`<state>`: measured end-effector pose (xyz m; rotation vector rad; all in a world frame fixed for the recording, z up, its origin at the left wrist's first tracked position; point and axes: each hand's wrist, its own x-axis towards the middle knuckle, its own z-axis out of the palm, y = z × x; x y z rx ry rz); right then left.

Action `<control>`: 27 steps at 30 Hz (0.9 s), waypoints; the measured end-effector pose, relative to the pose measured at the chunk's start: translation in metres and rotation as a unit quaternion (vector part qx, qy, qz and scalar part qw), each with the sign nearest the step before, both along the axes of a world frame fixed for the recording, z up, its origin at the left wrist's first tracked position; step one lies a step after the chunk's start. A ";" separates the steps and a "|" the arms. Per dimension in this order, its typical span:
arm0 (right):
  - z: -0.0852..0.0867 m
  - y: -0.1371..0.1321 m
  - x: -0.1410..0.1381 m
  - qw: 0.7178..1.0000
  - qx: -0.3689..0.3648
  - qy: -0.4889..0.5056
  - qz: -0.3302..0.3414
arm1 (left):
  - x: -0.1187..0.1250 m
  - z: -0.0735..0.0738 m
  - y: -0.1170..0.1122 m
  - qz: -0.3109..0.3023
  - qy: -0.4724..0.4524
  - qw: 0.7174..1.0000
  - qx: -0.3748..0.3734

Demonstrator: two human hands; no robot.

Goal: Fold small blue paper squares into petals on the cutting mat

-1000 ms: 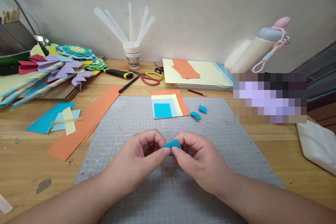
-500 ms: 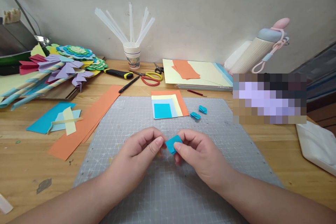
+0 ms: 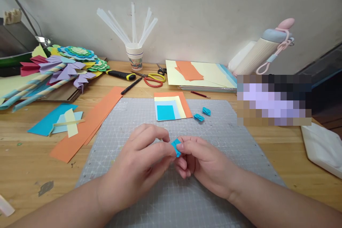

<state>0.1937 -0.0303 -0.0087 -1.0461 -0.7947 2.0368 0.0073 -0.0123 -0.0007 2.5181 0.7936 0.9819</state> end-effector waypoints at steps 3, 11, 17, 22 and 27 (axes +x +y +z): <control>0.000 -0.001 0.001 1.000 -0.005 0.009 0.014 | -0.001 0.000 0.001 0.003 0.004 1.000 0.027; 0.000 0.000 -0.003 0.998 -0.046 0.037 0.006 | 0.001 0.003 0.002 0.031 -0.050 0.997 -0.049; 0.001 -0.004 0.000 0.975 0.147 -0.128 -0.106 | 0.006 0.007 0.008 0.103 -0.174 0.909 -0.365; 0.001 -0.011 0.002 0.927 0.267 -0.245 -0.095 | 0.009 0.006 0.008 0.108 -0.239 0.849 -0.459; -0.002 -0.011 0.002 0.895 0.319 -0.296 -0.102 | 0.010 0.002 0.008 0.116 -0.249 0.834 -0.478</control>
